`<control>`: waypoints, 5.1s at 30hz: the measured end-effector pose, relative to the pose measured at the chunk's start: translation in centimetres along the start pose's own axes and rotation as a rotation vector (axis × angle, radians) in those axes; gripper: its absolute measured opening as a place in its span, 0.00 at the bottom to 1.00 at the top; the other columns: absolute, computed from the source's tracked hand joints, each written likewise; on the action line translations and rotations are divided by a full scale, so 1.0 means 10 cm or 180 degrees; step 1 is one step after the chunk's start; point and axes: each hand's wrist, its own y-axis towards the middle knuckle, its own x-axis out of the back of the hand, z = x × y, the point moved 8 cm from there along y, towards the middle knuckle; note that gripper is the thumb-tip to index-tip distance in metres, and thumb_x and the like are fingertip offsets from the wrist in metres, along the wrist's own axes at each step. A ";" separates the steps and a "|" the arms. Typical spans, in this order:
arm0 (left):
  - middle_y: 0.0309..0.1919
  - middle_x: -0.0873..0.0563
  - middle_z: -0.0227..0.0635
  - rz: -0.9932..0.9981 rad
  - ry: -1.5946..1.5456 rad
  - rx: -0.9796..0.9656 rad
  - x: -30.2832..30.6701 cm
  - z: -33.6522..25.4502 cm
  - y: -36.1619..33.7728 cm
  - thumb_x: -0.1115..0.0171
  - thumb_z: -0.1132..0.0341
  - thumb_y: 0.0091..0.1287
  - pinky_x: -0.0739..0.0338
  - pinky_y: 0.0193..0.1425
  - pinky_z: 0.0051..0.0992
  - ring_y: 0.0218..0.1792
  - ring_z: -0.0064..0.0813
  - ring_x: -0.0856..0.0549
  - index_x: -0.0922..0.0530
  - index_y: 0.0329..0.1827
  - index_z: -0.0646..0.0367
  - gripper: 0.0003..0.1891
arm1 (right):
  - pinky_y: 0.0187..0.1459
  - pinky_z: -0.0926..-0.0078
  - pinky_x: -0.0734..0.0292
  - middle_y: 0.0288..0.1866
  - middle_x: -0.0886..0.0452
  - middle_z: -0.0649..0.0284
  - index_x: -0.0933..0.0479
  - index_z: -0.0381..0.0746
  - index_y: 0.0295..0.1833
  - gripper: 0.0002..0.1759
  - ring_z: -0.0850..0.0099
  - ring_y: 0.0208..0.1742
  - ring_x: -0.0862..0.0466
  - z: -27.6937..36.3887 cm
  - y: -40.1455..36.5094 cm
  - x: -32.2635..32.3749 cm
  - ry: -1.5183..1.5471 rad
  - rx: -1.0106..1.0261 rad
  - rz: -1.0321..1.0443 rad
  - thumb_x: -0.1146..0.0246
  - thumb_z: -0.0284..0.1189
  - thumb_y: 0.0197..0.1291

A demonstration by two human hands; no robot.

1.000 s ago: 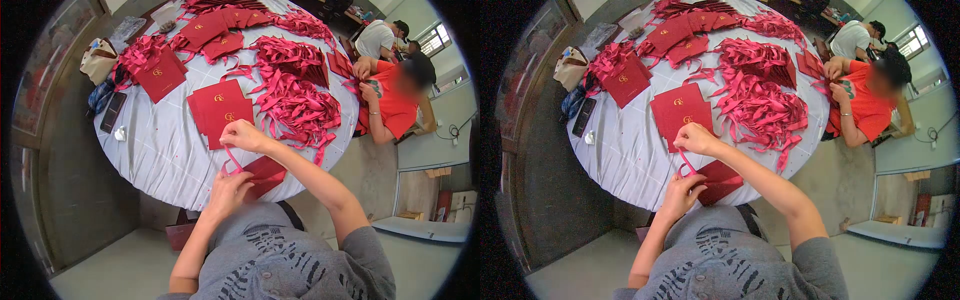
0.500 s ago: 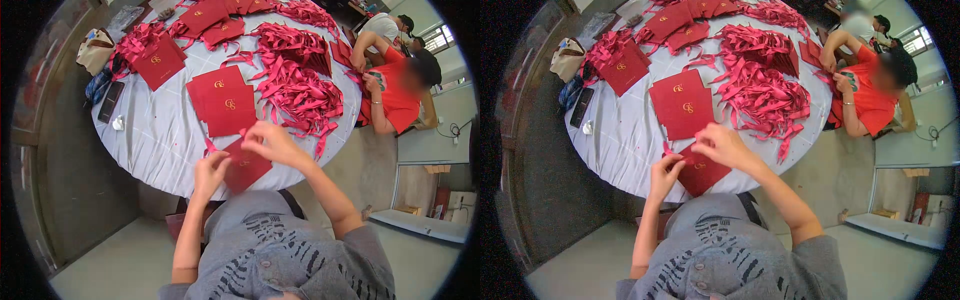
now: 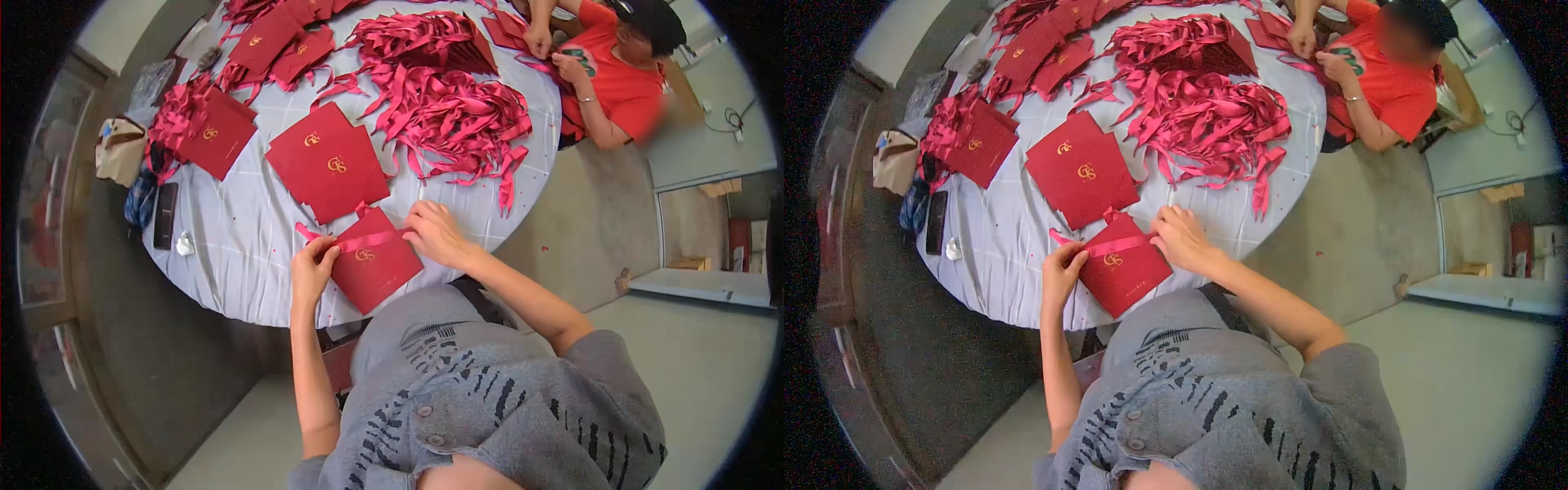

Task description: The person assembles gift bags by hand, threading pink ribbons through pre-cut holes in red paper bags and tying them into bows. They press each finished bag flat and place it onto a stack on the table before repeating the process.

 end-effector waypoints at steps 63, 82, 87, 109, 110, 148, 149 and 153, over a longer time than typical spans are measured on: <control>0.31 0.16 0.30 0.0808 -0.0991 0.0566 -0.27 -0.62 -0.15 0.42 0.73 0.63 0.26 0.39 0.19 0.32 0.16 0.21 0.21 0.43 0.68 0.09 | 0.25 0.60 0.29 0.21 0.24 0.50 0.27 0.35 0.28 0.10 0.53 0.23 0.22 0.68 0.04 0.24 0.1109 -0.0531 -0.0218 0.41 0.30 0.57; 0.32 0.20 0.47 -0.0023 0.0343 -0.0897 -0.34 -1.13 -0.26 0.43 0.79 0.54 0.27 0.42 0.36 0.37 0.47 0.21 0.23 0.40 0.66 0.10 | 0.34 0.52 0.26 0.25 0.22 0.45 0.25 0.33 0.22 0.12 0.47 0.29 0.20 0.62 0.11 0.17 0.0766 -0.0795 0.0076 0.44 0.30 0.50; 0.32 0.20 0.47 -0.0012 0.0300 -0.0969 -0.36 -1.17 -0.26 0.43 0.80 0.54 0.27 0.42 0.37 0.36 0.47 0.21 0.23 0.39 0.66 0.10 | 0.31 0.53 0.29 0.23 0.24 0.46 0.27 0.33 0.26 0.10 0.48 0.28 0.22 0.52 0.11 0.10 0.1088 -0.0645 0.0277 0.45 0.29 0.52; 0.34 0.17 0.47 -0.0010 0.0212 -0.0481 -0.40 -0.96 -0.24 0.42 0.78 0.54 0.25 0.43 0.34 0.36 0.45 0.18 0.22 0.39 0.66 0.09 | 0.30 0.51 0.28 0.23 0.24 0.44 0.28 0.31 0.28 0.08 0.45 0.28 0.22 0.70 0.06 0.21 0.0836 -0.0169 0.0228 0.45 0.26 0.53; 0.34 0.17 0.48 -0.0029 0.0244 -0.0478 -0.40 -0.95 -0.23 0.42 0.78 0.54 0.24 0.43 0.34 0.36 0.45 0.18 0.22 0.39 0.66 0.09 | 0.30 0.51 0.28 0.23 0.24 0.44 0.28 0.31 0.28 0.08 0.45 0.28 0.22 0.71 0.05 0.20 0.0832 -0.0160 0.0228 0.45 0.26 0.53; 0.35 0.18 0.48 -0.0059 0.0256 -0.0653 -0.43 -1.07 -0.26 0.42 0.78 0.53 0.25 0.43 0.36 0.38 0.46 0.19 0.22 0.38 0.66 0.09 | 0.32 0.54 0.25 0.25 0.22 0.42 0.25 0.30 0.29 0.10 0.46 0.29 0.21 0.55 0.09 0.16 0.0865 -0.0704 0.0439 0.44 0.28 0.50; 0.35 0.18 0.48 -0.0056 0.0250 -0.0665 -0.44 -1.09 -0.27 0.42 0.78 0.53 0.25 0.43 0.36 0.38 0.46 0.19 0.22 0.38 0.66 0.09 | 0.32 0.54 0.25 0.25 0.22 0.42 0.25 0.30 0.30 0.10 0.46 0.29 0.21 0.62 0.08 0.20 0.0552 -0.0469 0.0292 0.44 0.28 0.50; 0.35 0.17 0.48 -0.0012 0.0302 -0.0811 -0.45 -1.18 -0.28 0.44 0.79 0.53 0.26 0.45 0.36 0.39 0.46 0.19 0.21 0.39 0.66 0.10 | 0.33 0.54 0.25 0.28 0.22 0.43 0.25 0.30 0.32 0.11 0.47 0.31 0.20 0.57 0.09 0.17 0.0447 -0.0515 0.0514 0.46 0.28 0.54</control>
